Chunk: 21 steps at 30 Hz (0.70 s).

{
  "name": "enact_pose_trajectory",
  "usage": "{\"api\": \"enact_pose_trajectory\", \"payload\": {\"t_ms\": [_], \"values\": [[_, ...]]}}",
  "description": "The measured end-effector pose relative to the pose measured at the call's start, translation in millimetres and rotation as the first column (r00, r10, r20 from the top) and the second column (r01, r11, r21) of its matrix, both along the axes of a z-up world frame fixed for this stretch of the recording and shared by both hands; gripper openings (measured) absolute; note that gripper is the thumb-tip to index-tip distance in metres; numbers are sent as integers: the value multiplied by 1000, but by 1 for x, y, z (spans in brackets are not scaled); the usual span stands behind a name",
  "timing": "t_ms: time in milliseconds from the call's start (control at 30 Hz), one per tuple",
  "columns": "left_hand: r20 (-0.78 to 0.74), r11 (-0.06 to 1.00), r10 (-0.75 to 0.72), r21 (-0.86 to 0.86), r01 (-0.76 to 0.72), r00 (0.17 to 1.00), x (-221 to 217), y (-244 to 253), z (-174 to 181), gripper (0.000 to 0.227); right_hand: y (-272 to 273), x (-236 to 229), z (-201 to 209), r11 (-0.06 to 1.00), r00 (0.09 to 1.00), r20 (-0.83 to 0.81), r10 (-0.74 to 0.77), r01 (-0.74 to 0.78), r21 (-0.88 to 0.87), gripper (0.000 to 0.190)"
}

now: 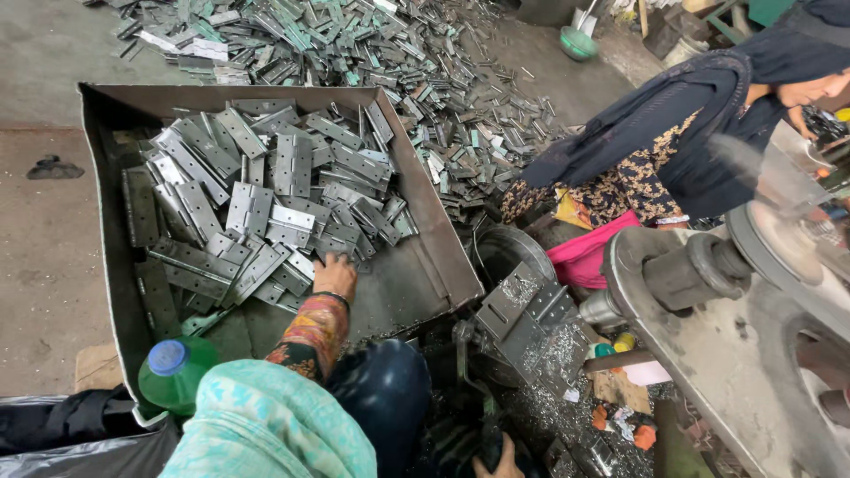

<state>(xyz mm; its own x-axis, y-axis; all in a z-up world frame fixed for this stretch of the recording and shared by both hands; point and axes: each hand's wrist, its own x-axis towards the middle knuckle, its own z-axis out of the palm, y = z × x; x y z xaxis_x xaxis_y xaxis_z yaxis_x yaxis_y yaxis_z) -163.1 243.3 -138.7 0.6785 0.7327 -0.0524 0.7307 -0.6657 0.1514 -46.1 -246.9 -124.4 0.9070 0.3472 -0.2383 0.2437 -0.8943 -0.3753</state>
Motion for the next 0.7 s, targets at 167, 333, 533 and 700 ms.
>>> {"api": "enact_pose_trajectory", "payload": {"t_ms": [167, 333, 533, 700], "values": [[98, 962, 132, 225, -152, 986, -36, 47, -7, 50, 3, -6, -7, 1000, 1000, -22, 9, -9, 5, 103], [279, 938, 299, 92, -335, 913, -28, 89, -15, 62, 12, -2, -9, 1000, 999, -29, 19, -18, 23, 103], [442, 941, 312, -24, -337, 841, -9, 115, -45, 24, 8, 8, -3, 999, 1000, -15, 2, -2, 44, 103], [250, 972, 125, 162, -169, 960, -7, 104, -38, 31, 12, 7, -9, 998, 1000, -13, 3, -2, 66, 104]]}}
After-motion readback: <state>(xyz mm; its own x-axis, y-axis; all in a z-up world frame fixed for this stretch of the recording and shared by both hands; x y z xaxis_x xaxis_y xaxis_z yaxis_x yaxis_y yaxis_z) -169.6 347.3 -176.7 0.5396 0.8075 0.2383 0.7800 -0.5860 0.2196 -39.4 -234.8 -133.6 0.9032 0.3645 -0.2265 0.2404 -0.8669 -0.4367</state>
